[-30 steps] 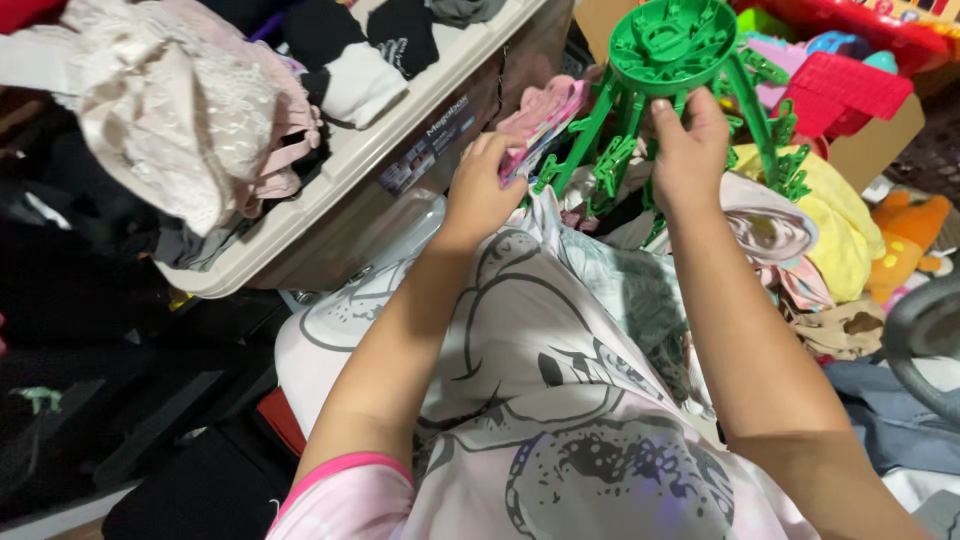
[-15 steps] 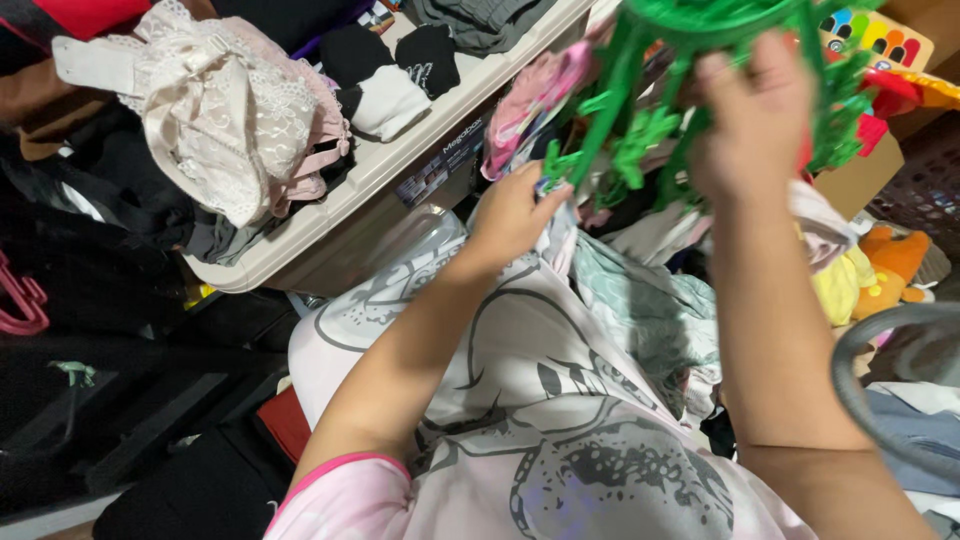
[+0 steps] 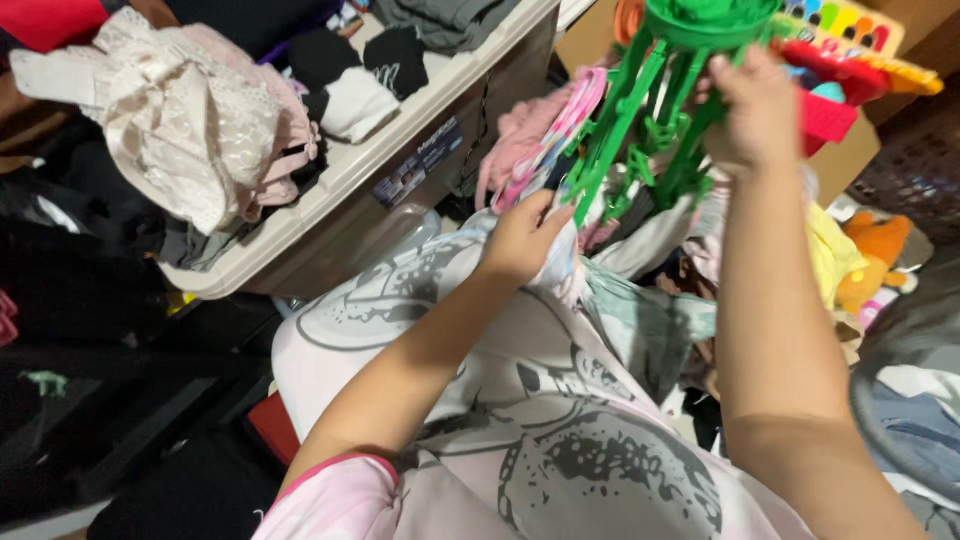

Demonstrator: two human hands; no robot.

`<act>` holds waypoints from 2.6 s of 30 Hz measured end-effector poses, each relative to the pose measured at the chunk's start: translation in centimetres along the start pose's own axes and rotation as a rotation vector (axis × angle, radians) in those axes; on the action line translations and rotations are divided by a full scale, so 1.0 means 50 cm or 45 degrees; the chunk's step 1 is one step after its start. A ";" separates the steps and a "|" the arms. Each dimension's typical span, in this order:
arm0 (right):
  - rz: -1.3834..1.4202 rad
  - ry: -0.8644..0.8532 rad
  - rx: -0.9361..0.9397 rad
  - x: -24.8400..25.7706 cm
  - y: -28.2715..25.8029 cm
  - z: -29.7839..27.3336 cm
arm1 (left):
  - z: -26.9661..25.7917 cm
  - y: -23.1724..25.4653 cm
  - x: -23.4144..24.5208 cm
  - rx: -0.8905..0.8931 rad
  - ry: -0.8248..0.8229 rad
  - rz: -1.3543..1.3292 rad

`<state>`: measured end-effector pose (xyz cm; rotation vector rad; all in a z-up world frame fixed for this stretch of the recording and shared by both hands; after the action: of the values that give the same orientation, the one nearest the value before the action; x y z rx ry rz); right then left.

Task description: The person sits on the floor and folds various small clothing items, including socks and underwear, from a pile. They fold each item by hand and place it into a neat stack on their lap.

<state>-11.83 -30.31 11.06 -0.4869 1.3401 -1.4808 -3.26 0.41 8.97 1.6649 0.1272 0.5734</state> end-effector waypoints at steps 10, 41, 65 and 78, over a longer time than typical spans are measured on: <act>-0.711 0.289 0.087 -0.034 0.121 -0.049 | 0.022 -0.065 0.005 -0.170 -0.062 0.124; 0.997 0.350 -0.772 -0.283 0.282 -0.153 | -0.046 -0.060 -0.029 0.063 -0.317 -0.416; 0.129 0.154 -0.670 -0.181 0.313 -0.184 | -0.184 -0.059 0.033 -0.101 0.025 -0.445; 0.718 -0.272 -0.891 -0.266 0.387 -0.198 | -0.133 0.070 0.021 -0.215 0.046 0.405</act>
<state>-6.93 -11.05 -4.89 -0.6157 1.6323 -0.4649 -6.10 6.14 13.06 1.5197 -0.1597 0.8314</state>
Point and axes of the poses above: each hand's wrist, its own z-axis towards the middle knuckle, its own x-axis out of the back of the hand, y = z × x, the point moved 7 cm from there along z, towards the middle knuckle, and after that the axes turned 12 degrees about -y, right-handed, at the moved point
